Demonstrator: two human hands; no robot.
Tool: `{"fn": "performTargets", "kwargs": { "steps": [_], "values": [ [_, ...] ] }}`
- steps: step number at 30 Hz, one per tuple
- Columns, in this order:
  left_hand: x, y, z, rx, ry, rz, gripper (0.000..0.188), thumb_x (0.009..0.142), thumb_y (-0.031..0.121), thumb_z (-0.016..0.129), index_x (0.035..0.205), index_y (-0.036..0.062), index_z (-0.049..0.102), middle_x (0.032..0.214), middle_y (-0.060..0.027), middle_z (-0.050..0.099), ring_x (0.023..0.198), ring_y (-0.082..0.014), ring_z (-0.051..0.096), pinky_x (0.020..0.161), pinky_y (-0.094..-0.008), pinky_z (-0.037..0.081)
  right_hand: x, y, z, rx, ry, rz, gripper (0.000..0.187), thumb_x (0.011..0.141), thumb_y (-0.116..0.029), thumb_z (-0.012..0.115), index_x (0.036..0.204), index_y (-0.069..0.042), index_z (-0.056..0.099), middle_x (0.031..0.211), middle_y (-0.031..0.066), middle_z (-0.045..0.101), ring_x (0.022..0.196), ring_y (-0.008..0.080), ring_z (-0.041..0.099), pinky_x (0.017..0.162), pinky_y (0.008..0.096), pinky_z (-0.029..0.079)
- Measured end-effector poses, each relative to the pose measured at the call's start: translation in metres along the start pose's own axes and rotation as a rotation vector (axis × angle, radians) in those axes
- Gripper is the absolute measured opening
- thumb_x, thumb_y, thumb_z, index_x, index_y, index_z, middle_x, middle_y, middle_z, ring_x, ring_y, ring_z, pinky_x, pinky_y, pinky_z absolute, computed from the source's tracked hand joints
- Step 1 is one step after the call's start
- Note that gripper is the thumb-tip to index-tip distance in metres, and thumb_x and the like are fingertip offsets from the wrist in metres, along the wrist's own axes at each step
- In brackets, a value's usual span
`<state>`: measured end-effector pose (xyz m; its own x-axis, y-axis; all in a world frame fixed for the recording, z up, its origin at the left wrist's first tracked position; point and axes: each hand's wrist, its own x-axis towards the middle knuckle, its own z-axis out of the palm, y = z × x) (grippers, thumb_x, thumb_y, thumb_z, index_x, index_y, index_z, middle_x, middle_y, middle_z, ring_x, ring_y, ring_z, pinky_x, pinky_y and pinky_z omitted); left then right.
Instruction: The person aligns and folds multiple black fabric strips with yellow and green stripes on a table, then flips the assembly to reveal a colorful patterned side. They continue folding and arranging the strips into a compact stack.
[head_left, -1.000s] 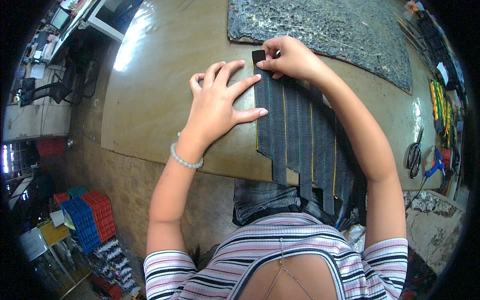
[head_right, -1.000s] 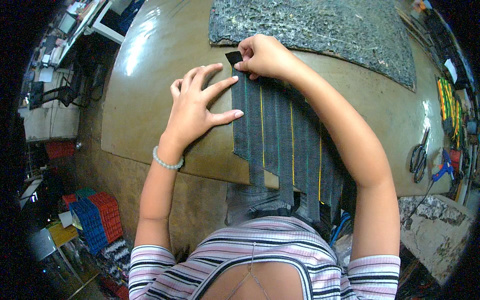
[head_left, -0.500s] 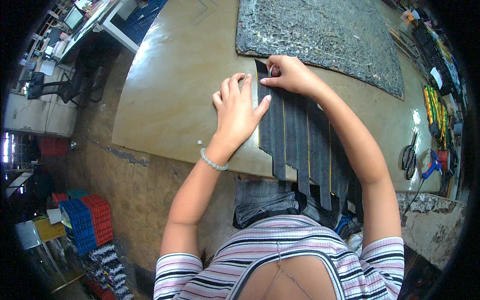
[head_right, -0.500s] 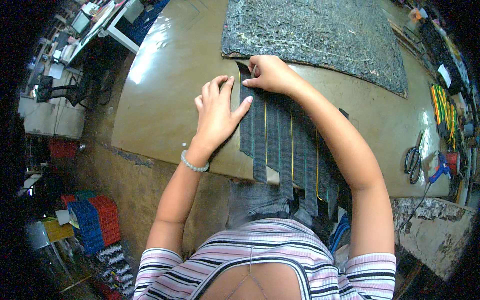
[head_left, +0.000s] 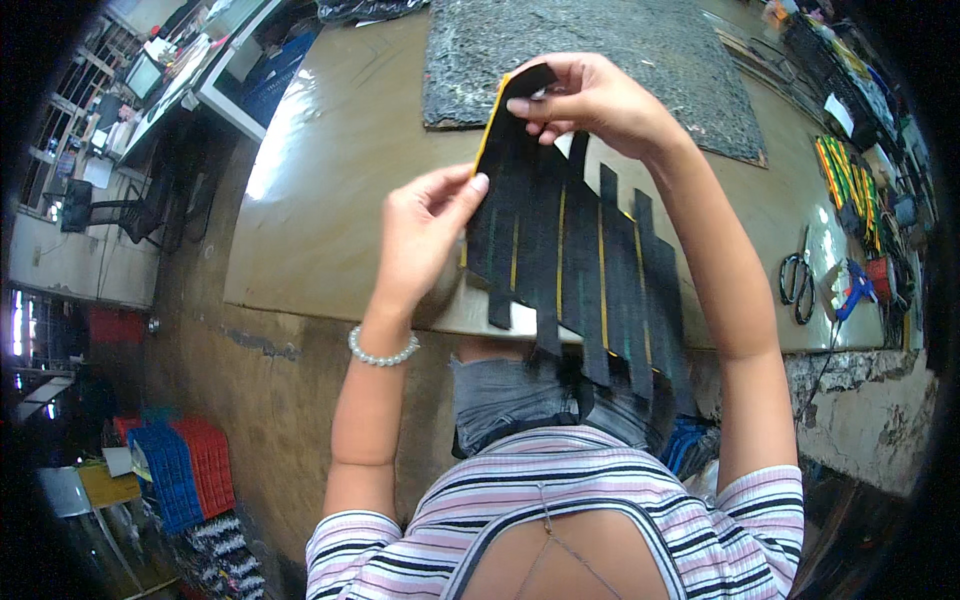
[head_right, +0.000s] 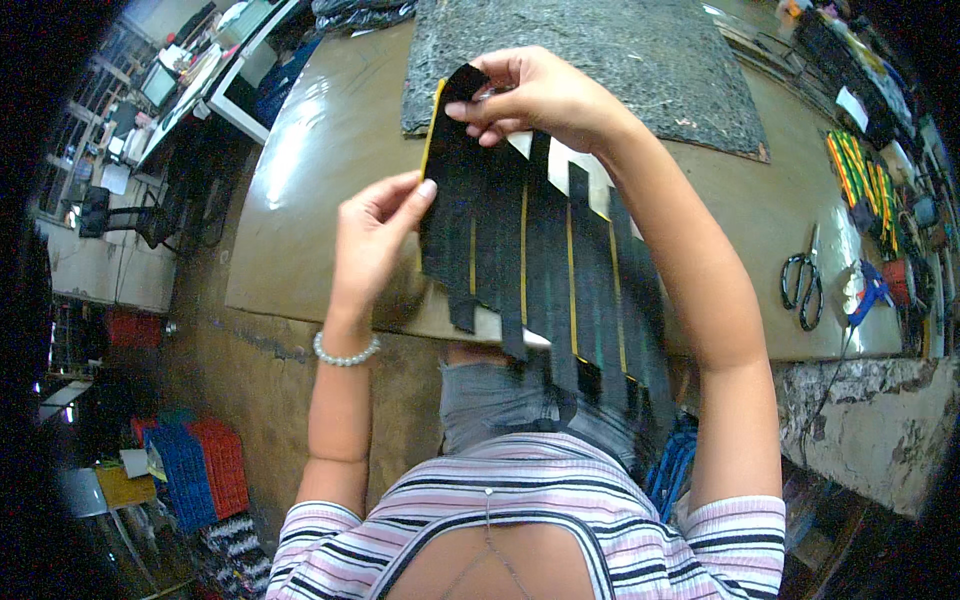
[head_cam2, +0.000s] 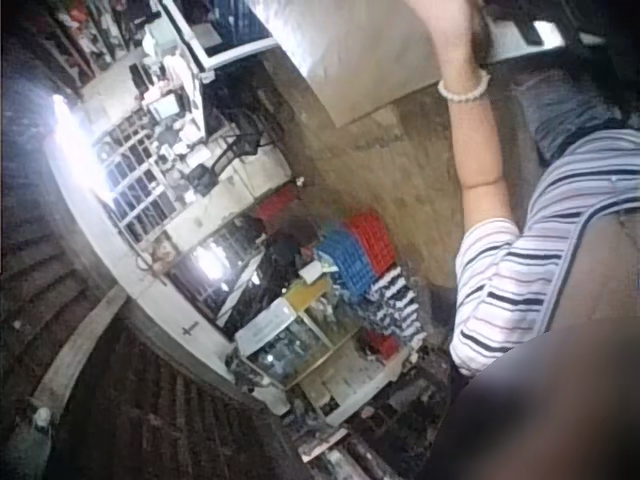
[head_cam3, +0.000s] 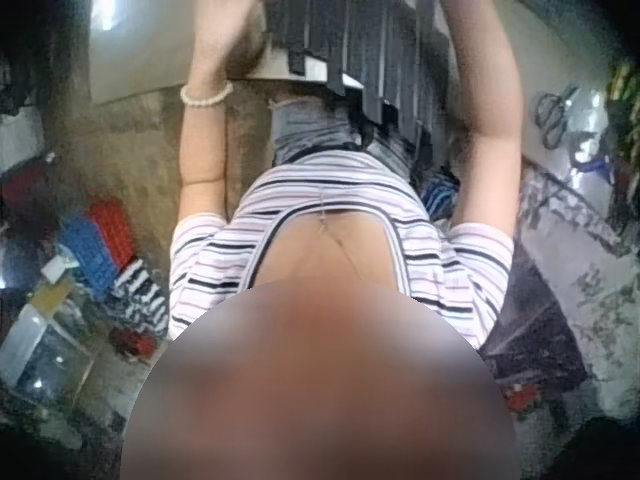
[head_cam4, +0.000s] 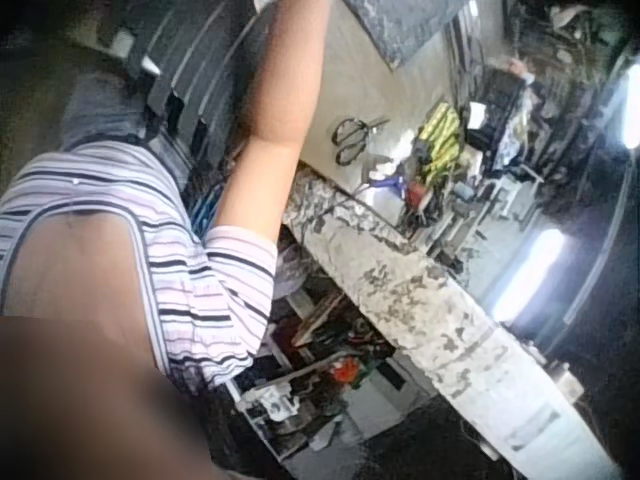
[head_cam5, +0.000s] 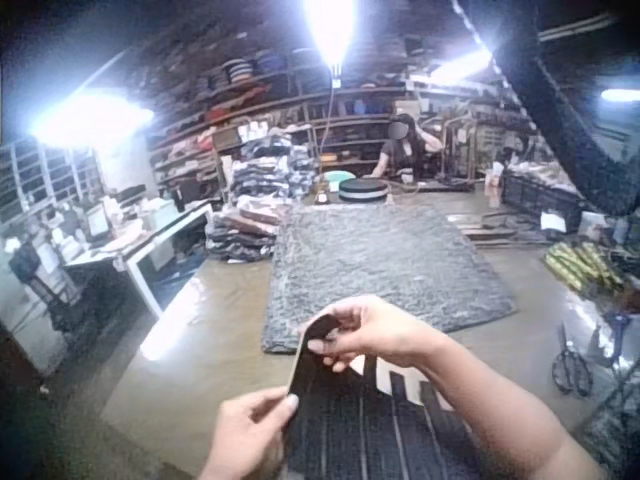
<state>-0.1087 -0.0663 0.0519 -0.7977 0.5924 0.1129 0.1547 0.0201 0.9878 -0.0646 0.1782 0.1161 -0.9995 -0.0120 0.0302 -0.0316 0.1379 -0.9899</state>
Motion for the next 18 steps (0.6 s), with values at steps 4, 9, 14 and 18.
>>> {"fn": "performTargets", "kwargs": {
  "steps": [4,9,14,18],
  "values": [
    [0.005,0.041,0.016,0.150,0.028,0.212,0.026,0.098,0.015,0.071,0.116,-0.0039,0.074,0.095,-0.0049,0.076,0.081,-0.0074,0.068,0.072,-0.0242,0.055,-0.025,-0.022,-0.020,-0.051,0.083,-0.212,0.024,0.094,-0.021,0.077,0.107,-0.002,0.072,0.094,0.0057,0.075,0.076,0.0083,0.070,0.071,0.0214,0.059],
    [0.007,0.068,0.048,0.157,0.065,0.253,0.025,0.097,0.014,0.073,0.115,-0.0040,0.074,0.097,-0.0050,0.076,0.084,-0.0070,0.067,0.075,-0.0233,0.055,-0.048,-0.021,-0.021,0.010,0.129,-0.216,0.026,0.094,-0.025,0.077,0.107,-0.003,0.073,0.085,0.0041,0.075,0.073,0.0081,0.070,0.069,0.0215,0.057],
    [0.005,0.067,0.059,0.404,0.146,0.454,0.020,0.096,0.011,0.073,0.109,-0.0040,0.074,0.094,-0.0093,0.075,0.081,-0.0108,0.069,0.071,-0.0250,0.055,-0.061,-0.012,-0.016,0.049,0.154,-0.292,0.022,0.097,-0.018,0.074,0.110,-0.001,0.072,0.092,0.0044,0.074,0.079,0.0090,0.070,0.073,0.0237,0.059],
    [0.010,0.061,0.059,0.525,0.191,0.640,0.019,0.095,0.011,0.072,0.106,-0.0042,0.071,0.094,-0.0181,0.074,0.075,-0.0234,0.073,0.067,-0.0295,0.056,-0.062,-0.009,-0.014,0.058,0.139,-0.412,0.021,0.097,-0.016,0.073,0.111,0.000,0.071,0.093,0.0049,0.074,0.081,0.0098,0.071,0.075,0.0238,0.059]
  ]
}}
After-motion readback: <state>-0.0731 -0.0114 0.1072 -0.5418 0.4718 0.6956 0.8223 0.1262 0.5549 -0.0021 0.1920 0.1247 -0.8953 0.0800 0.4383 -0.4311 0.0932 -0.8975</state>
